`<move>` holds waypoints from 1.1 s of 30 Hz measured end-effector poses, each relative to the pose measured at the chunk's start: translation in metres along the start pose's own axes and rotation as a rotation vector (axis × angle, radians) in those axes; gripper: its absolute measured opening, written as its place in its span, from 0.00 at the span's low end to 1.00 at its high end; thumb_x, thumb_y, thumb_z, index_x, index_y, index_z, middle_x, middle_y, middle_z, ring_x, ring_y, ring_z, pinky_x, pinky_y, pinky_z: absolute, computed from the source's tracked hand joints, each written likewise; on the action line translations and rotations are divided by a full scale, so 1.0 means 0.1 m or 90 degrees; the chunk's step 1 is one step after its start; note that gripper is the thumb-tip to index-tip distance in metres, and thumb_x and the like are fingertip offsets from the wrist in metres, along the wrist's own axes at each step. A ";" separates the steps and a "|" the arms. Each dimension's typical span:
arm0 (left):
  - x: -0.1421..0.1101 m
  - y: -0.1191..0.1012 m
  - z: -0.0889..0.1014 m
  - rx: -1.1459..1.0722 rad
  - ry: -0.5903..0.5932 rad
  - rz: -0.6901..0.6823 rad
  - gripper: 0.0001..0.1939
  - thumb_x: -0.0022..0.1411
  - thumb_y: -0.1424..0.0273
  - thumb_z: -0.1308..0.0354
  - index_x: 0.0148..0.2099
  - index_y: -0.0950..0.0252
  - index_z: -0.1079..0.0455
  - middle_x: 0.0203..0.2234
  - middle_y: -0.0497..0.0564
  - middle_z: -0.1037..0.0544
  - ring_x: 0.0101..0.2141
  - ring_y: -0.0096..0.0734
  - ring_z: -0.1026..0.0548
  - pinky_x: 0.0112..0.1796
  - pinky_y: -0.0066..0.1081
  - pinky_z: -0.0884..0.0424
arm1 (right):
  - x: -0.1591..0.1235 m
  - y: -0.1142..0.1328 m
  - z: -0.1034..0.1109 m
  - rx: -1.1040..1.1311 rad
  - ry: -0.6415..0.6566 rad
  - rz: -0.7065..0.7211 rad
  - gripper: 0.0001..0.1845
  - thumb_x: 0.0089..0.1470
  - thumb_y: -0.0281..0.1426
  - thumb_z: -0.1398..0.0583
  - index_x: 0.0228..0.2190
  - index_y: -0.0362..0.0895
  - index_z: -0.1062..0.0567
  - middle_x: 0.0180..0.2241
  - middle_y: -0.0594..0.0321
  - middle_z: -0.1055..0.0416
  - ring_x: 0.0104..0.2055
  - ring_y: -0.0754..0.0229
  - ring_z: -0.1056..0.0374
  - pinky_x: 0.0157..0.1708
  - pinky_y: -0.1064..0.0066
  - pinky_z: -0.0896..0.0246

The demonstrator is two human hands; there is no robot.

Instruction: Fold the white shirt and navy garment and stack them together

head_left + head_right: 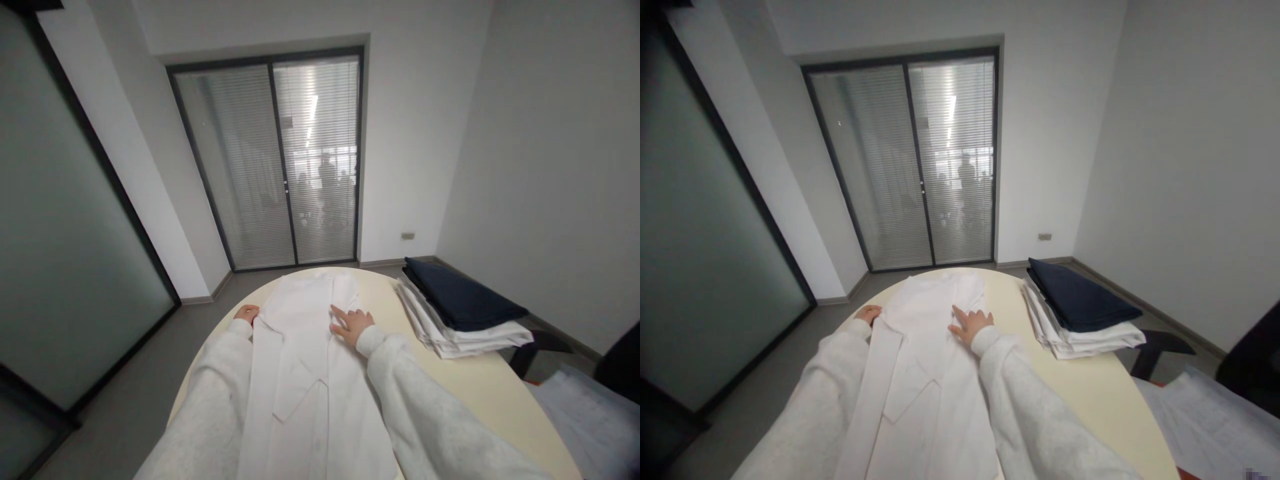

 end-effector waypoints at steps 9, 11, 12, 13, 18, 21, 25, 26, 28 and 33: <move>-0.08 0.16 -0.31 0.038 0.016 0.036 0.15 0.53 0.59 0.45 0.41 0.61 0.32 0.28 0.46 0.26 0.34 0.32 0.28 0.34 0.26 0.34 | 0.19 -0.05 -0.04 0.042 -0.083 -0.056 0.21 0.49 0.48 0.50 0.30 0.44 0.31 0.30 0.59 0.31 0.36 0.55 0.38 0.39 0.61 0.50; -0.06 0.16 -0.35 0.060 0.036 0.014 0.17 0.52 0.59 0.43 0.43 0.61 0.33 0.28 0.46 0.26 0.33 0.31 0.27 0.33 0.25 0.34 | 0.23 -0.29 0.00 0.142 -0.107 -0.111 0.11 0.46 0.38 0.45 0.28 0.44 0.32 0.27 0.63 0.32 0.32 0.60 0.38 0.35 0.69 0.47; -0.05 0.16 -0.35 0.068 0.039 0.001 0.17 0.51 0.61 0.43 0.44 0.61 0.34 0.29 0.46 0.26 0.33 0.31 0.27 0.34 0.24 0.34 | 0.23 -0.46 0.05 0.196 -0.130 -0.145 0.07 0.44 0.34 0.45 0.27 0.44 0.33 0.26 0.64 0.32 0.31 0.61 0.38 0.32 0.72 0.47; -0.04 0.17 -0.34 0.071 0.035 -0.010 0.18 0.51 0.63 0.43 0.45 0.61 0.34 0.29 0.46 0.26 0.34 0.30 0.28 0.34 0.24 0.35 | 0.22 -0.65 0.12 0.247 -0.166 -0.181 0.06 0.43 0.32 0.45 0.27 0.44 0.33 0.26 0.66 0.33 0.30 0.63 0.38 0.31 0.74 0.46; -0.02 0.30 -0.10 0.032 -0.036 0.012 0.17 0.52 0.67 0.46 0.46 0.58 0.34 0.28 0.44 0.28 0.33 0.27 0.28 0.33 0.23 0.35 | 0.03 -1.57 0.33 0.286 -0.255 -0.349 0.10 0.42 0.31 0.46 0.30 0.44 0.32 0.24 0.65 0.34 0.28 0.61 0.36 0.27 0.73 0.44; -0.01 0.38 0.03 0.016 -0.077 0.033 0.16 0.52 0.65 0.46 0.46 0.58 0.33 0.26 0.44 0.30 0.31 0.27 0.28 0.33 0.23 0.35 | 0.00 -1.69 0.23 0.176 -0.177 -0.320 0.11 0.43 0.25 0.47 0.31 0.44 0.29 0.26 0.62 0.32 0.31 0.61 0.35 0.31 0.73 0.43; 0.03 0.40 0.05 0.092 -0.054 0.028 0.17 0.52 0.66 0.46 0.46 0.61 0.33 0.30 0.48 0.27 0.35 0.31 0.28 0.37 0.25 0.34 | -0.03 -1.61 0.21 0.016 -0.149 -0.302 0.14 0.44 0.22 0.47 0.34 0.40 0.27 0.36 0.51 0.32 0.38 0.56 0.34 0.38 0.68 0.42; 0.05 0.38 0.04 0.115 -0.039 0.024 0.17 0.53 0.66 0.46 0.46 0.63 0.32 0.32 0.50 0.27 0.37 0.33 0.28 0.39 0.26 0.34 | -0.02 -1.57 0.26 0.006 -0.156 -0.296 0.16 0.45 0.22 0.47 0.37 0.39 0.28 0.39 0.48 0.34 0.40 0.54 0.35 0.40 0.67 0.43; 0.09 0.32 0.07 0.153 -0.024 0.010 0.19 0.54 0.63 0.47 0.46 0.66 0.32 0.36 0.54 0.26 0.41 0.36 0.29 0.42 0.28 0.35 | 0.03 -1.40 0.37 -0.006 -0.176 -0.257 0.20 0.46 0.25 0.47 0.43 0.40 0.30 0.45 0.47 0.37 0.47 0.52 0.39 0.46 0.65 0.46; 0.07 -0.10 -0.04 0.212 0.071 -0.154 0.28 0.52 0.58 0.47 0.55 0.60 0.38 0.53 0.51 0.36 0.54 0.37 0.41 0.53 0.32 0.46 | 0.20 -0.70 0.18 -0.019 -0.072 -0.061 0.26 0.53 0.43 0.51 0.50 0.44 0.35 0.55 0.53 0.44 0.57 0.49 0.51 0.53 0.57 0.54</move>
Point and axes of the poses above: each hand's wrist, its own x-axis towards the middle knuckle, its own z-axis out of the back of the hand, y = z × x, the point moved 10 cm from there along x, towards the middle knuckle
